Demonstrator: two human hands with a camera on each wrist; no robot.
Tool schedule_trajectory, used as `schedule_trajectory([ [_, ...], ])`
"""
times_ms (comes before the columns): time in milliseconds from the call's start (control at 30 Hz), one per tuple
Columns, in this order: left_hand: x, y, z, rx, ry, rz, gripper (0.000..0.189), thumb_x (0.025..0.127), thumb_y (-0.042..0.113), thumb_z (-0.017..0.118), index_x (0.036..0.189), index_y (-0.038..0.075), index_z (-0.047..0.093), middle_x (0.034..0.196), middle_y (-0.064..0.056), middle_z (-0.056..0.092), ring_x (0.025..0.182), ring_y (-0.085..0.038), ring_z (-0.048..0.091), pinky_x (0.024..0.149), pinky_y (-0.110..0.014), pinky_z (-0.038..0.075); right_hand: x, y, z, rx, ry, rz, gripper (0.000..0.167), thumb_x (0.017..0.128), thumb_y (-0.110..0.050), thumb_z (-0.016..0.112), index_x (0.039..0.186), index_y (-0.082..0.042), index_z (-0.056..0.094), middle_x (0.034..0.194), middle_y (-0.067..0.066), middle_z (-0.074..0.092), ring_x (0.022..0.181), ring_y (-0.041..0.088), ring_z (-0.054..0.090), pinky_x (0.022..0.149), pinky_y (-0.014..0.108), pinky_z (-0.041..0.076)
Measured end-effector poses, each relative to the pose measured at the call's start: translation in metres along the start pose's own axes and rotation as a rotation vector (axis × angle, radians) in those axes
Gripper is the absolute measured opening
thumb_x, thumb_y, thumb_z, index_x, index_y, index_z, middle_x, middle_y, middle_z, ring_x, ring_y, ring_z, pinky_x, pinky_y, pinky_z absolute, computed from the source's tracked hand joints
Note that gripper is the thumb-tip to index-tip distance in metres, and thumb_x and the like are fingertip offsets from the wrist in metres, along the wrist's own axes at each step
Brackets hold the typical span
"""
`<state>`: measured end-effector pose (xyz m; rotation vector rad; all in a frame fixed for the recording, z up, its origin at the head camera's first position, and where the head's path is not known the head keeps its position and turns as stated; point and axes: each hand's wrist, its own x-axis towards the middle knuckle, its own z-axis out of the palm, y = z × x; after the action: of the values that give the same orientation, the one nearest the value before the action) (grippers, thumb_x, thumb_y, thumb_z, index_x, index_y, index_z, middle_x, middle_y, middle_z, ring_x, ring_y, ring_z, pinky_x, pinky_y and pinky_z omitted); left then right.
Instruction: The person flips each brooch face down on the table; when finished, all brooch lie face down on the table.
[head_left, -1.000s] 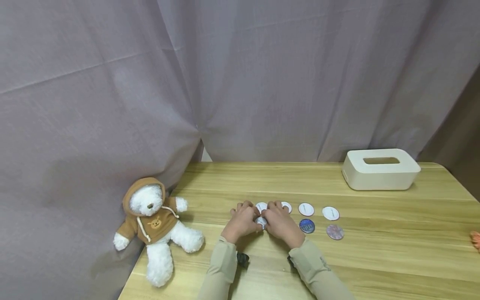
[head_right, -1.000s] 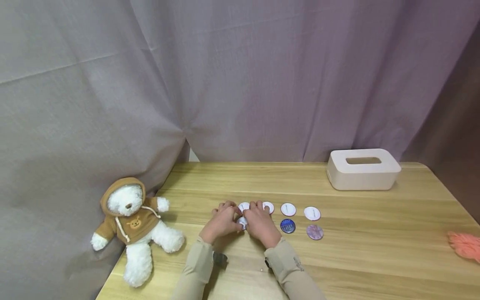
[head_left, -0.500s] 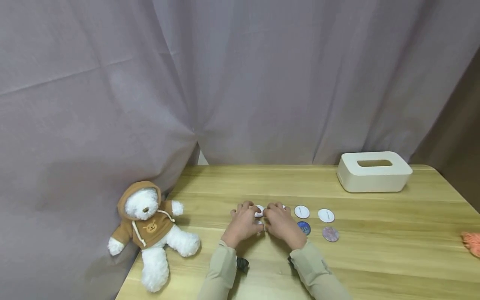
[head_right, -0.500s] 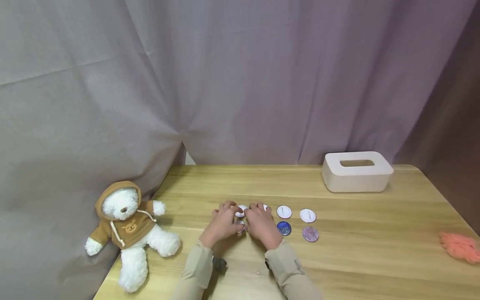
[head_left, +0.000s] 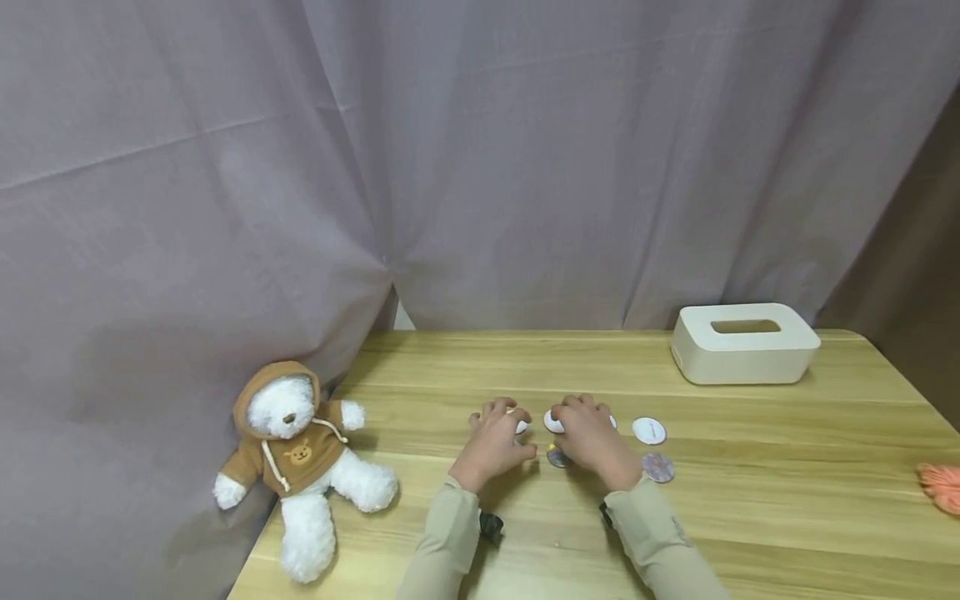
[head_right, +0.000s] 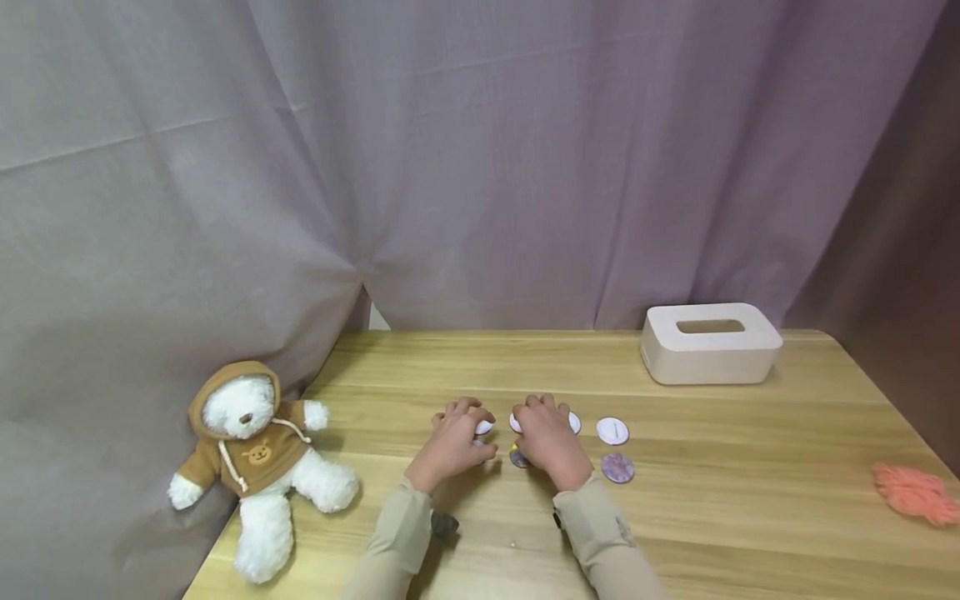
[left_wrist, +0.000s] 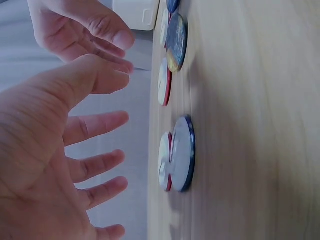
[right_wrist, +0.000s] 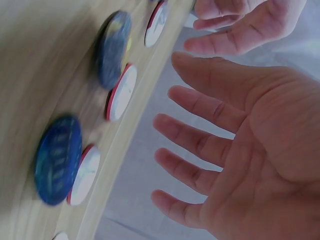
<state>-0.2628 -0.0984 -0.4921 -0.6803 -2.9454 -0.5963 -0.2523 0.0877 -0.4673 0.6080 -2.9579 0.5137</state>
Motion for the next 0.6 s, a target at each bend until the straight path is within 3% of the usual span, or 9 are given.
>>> schedule_trajectory([
  [433,0.008,0.017,0.010,-0.004,-0.026,0.047,0.043,0.074,0.032,0.085,0.113,0.018,0.075,0.143,-0.013,0.051,0.126,-0.035,0.044,0.094,-0.056,0.035,-0.012,0.016,-0.007,0.005,-0.039,0.026,0.027,0.079,-0.005,0.078,0.105,-0.002,0.073,0.102,0.012,0.063,0.105,0.039,0.052,0.090,0.063,0.041],
  [600,0.008,0.022,0.013,-0.010,-0.039,0.042,0.044,0.067,0.029,0.090,0.108,0.018,0.076,0.129,-0.008,0.055,0.116,-0.028,0.045,0.095,-0.055,0.034,-0.013,0.016,-0.002,0.017,-0.068,0.055,0.032,0.069,-0.001,0.079,0.101,-0.004,0.074,0.098,0.012,0.062,0.099,0.037,0.051,0.087,0.060,0.039],
])
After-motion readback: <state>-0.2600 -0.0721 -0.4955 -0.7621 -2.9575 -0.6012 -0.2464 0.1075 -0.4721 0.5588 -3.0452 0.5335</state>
